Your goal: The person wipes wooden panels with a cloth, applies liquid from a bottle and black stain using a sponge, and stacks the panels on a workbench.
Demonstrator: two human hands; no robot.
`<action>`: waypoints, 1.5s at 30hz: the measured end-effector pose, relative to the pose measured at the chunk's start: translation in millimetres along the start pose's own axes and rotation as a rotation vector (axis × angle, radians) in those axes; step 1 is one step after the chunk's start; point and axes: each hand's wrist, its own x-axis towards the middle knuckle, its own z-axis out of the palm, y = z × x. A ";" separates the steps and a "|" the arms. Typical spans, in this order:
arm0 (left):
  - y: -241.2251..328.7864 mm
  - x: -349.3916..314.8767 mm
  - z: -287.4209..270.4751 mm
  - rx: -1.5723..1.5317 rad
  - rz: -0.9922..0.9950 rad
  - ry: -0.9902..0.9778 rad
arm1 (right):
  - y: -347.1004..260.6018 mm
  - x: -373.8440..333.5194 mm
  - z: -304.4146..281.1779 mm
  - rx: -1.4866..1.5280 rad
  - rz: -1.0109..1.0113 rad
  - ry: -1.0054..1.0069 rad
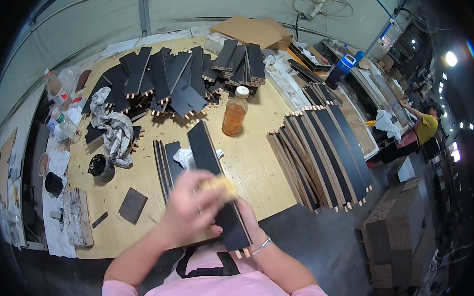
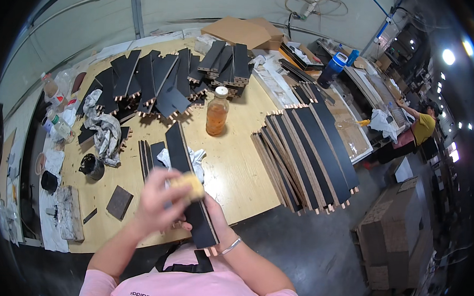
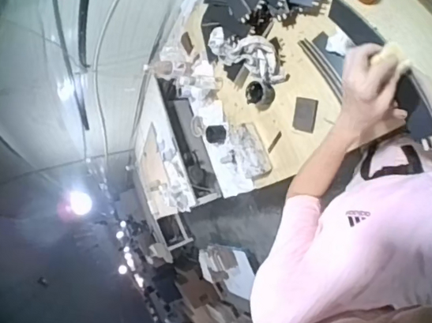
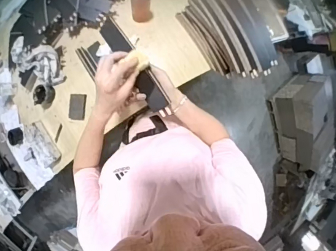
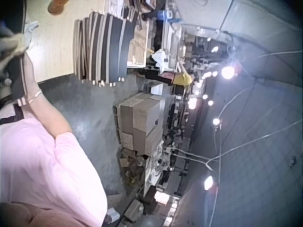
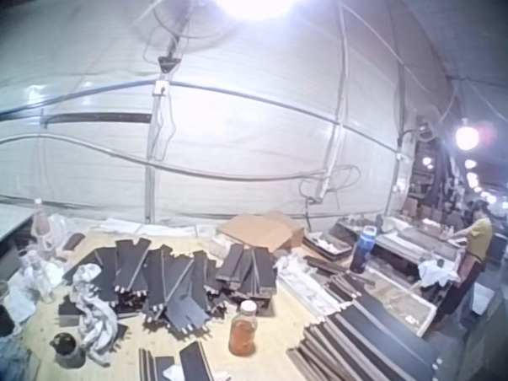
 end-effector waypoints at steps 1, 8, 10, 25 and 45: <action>-22.5 5.1 -2.3 0.032 -0.089 0.056 | 2.8 -2.9 16.7 0.016 0.048 0.016; 9.4 3.3 -11.1 -0.021 -0.010 -0.019 | 6.9 -9.2 9.4 -0.085 0.046 0.147; 9.3 3.1 -15.2 0.010 0.038 -0.039 | 8.3 -15.5 24.3 -0.113 0.066 0.284; -143.6 -12.1 -66.3 -0.473 -0.688 0.484 | 3.8 -35.2 -14.1 -0.104 -0.029 -0.046; -26.5 -22.2 -24.5 -0.045 -0.223 0.206 | -19.8 -15.8 22.9 -0.550 -0.186 0.072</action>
